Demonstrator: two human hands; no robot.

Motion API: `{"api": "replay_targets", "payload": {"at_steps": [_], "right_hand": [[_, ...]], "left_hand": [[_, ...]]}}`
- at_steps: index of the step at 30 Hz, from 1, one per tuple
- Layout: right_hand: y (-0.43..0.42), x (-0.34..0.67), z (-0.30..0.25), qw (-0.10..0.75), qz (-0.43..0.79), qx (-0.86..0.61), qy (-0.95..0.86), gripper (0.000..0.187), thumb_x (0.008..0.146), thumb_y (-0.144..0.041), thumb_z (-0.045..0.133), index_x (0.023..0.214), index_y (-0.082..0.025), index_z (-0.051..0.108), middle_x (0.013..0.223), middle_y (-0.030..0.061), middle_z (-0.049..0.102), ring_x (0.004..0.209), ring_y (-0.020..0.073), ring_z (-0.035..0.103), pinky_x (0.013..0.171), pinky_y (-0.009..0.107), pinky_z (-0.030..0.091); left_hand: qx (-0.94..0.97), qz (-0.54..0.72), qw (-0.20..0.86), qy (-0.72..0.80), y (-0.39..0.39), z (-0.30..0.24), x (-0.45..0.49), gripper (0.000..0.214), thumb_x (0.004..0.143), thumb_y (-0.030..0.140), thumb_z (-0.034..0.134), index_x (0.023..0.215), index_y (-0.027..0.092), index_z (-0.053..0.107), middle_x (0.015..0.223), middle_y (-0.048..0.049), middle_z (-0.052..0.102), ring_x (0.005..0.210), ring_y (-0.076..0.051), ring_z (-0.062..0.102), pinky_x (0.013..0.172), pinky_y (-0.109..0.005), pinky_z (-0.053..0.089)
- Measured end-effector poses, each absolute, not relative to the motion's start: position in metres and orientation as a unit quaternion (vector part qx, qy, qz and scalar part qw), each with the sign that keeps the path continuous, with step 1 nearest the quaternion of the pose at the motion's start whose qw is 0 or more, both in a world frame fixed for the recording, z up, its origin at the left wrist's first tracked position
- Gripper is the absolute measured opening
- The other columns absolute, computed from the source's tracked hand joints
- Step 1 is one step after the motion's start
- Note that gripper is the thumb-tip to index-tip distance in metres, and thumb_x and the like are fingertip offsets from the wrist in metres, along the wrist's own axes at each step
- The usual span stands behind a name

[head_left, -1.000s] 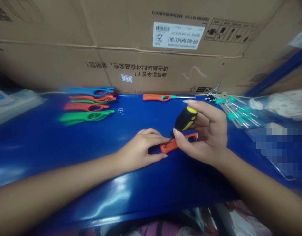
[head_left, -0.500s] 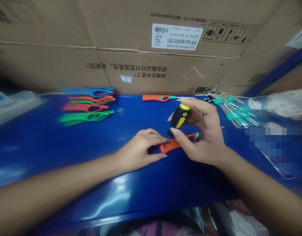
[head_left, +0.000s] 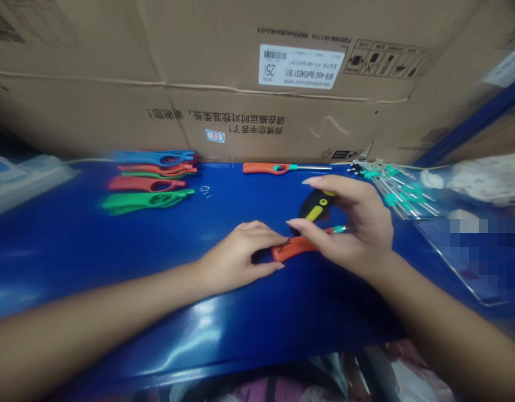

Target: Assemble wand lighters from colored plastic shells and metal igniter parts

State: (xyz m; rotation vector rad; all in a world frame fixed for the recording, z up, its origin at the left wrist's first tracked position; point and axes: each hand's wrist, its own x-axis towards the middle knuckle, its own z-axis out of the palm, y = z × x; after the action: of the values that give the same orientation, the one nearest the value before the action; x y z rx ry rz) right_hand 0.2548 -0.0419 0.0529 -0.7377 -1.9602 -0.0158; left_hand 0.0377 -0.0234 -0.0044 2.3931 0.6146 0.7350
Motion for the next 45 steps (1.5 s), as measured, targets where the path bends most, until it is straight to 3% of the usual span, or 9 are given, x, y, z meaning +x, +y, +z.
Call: {"api": "replay_targets", "payload": {"at_steps": [3, 7, 14, 20, 26, 30, 36, 41, 45], "right_hand": [[-0.043, 0.255, 0.056, 0.476, -0.027, -0.295, -0.828, 0.050, 0.089, -0.027, 0.071, 0.135, -0.034, 0.054, 0.111, 0.0049, 0.069, 0.093, 0.0240, 0.070, 0.079, 0.039, 0.064], [-0.045, 0.254, 0.059, 0.451, 0.131, -0.303, -0.829, 0.042, 0.101, -0.024, 0.050, 0.142, -0.030, 0.046, 0.126, 0.0070, 0.065, 0.102, 0.0213, 0.070, 0.084, 0.039, 0.063], [-0.042, 0.256, 0.062, 0.481, -0.047, -0.283, -0.829, 0.049, 0.084, -0.028, 0.077, 0.130, -0.030, 0.060, 0.100, 0.0048, 0.073, 0.087, 0.0232, 0.070, 0.078, 0.038, 0.061], [-0.048, 0.252, 0.053, 0.485, 0.167, -0.294, -0.806, 0.049, 0.097, -0.016, 0.051, 0.146, -0.023, 0.046, 0.121, 0.0113, 0.067, 0.101, 0.0219, 0.068, 0.082, 0.039, 0.060], [-0.048, 0.250, 0.057, 0.510, -0.020, -0.237, -0.827, 0.049, 0.087, -0.016, 0.070, 0.135, -0.020, 0.059, 0.091, 0.0058, 0.067, 0.080, 0.0187, 0.061, 0.071, 0.033, 0.056], [-0.051, 0.250, 0.064, 0.460, 0.123, -0.257, -0.841, 0.047, 0.099, -0.013, 0.044, 0.145, -0.020, 0.049, 0.123, 0.0124, 0.063, 0.105, 0.0204, 0.062, 0.089, 0.039, 0.055], [-0.044, 0.253, 0.063, 0.507, 0.032, -0.245, -0.826, 0.037, 0.088, -0.016, 0.071, 0.124, -0.018, 0.066, 0.095, 0.0057, 0.070, 0.081, 0.0160, 0.062, 0.077, 0.031, 0.055], [-0.045, 0.256, 0.065, 0.476, 0.163, -0.271, -0.821, 0.044, 0.103, -0.014, 0.038, 0.145, -0.019, 0.050, 0.125, 0.0108, 0.066, 0.107, 0.0185, 0.065, 0.093, 0.038, 0.056], [-0.044, 0.256, 0.068, 0.493, 0.178, -0.269, -0.808, 0.034, 0.098, -0.019, 0.056, 0.131, -0.023, 0.063, 0.107, 0.0061, 0.072, 0.093, 0.0177, 0.068, 0.085, 0.036, 0.058]], "left_hand": [[0.894, 0.278, 0.275, 0.219, -0.025, -0.002, 0.038, 0.035, 0.087, 0.028, 0.074, 0.120, 0.020, 0.067, 0.111, -0.0062, 0.074, 0.103, -0.022, 0.065, 0.094, -0.038, 0.050], [0.897, 0.265, 0.276, 0.219, -0.026, 0.002, 0.038, 0.035, 0.088, 0.026, 0.073, 0.121, 0.018, 0.066, 0.112, -0.0074, 0.073, 0.102, -0.022, 0.064, 0.093, -0.037, 0.050], [0.901, 0.273, 0.259, 0.214, -0.026, -0.002, 0.038, 0.030, 0.090, 0.027, 0.070, 0.118, 0.018, 0.066, 0.111, -0.0073, 0.073, 0.101, -0.022, 0.063, 0.092, -0.038, 0.049], [0.903, 0.252, 0.268, 0.222, -0.027, 0.000, 0.039, 0.033, 0.090, 0.027, 0.070, 0.121, 0.017, 0.065, 0.115, -0.0077, 0.071, 0.105, -0.021, 0.061, 0.095, -0.037, 0.047], [0.897, 0.249, 0.288, 0.225, -0.028, 0.002, 0.039, 0.026, 0.090, 0.021, 0.068, 0.116, 0.020, 0.066, 0.110, -0.0044, 0.071, 0.102, -0.020, 0.060, 0.094, -0.036, 0.047], [0.900, 0.246, 0.281, 0.224, -0.027, 0.002, 0.039, 0.025, 0.092, 0.027, 0.067, 0.116, 0.018, 0.066, 0.111, -0.0057, 0.071, 0.103, -0.021, 0.060, 0.094, -0.037, 0.047], [0.901, 0.255, 0.278, 0.214, -0.027, -0.001, 0.039, 0.028, 0.093, 0.028, 0.067, 0.119, 0.019, 0.065, 0.112, -0.0052, 0.071, 0.103, -0.021, 0.062, 0.094, -0.037, 0.048], [0.900, 0.260, 0.276, 0.215, -0.025, -0.002, 0.040, 0.037, 0.092, 0.030, 0.068, 0.128, 0.019, 0.062, 0.118, -0.0072, 0.071, 0.108, -0.022, 0.061, 0.097, -0.039, 0.049], [0.902, 0.258, 0.273, 0.215, -0.025, -0.003, 0.039, 0.036, 0.093, 0.030, 0.067, 0.127, 0.020, 0.063, 0.115, -0.0074, 0.072, 0.106, -0.022, 0.062, 0.096, -0.039, 0.050]]}}
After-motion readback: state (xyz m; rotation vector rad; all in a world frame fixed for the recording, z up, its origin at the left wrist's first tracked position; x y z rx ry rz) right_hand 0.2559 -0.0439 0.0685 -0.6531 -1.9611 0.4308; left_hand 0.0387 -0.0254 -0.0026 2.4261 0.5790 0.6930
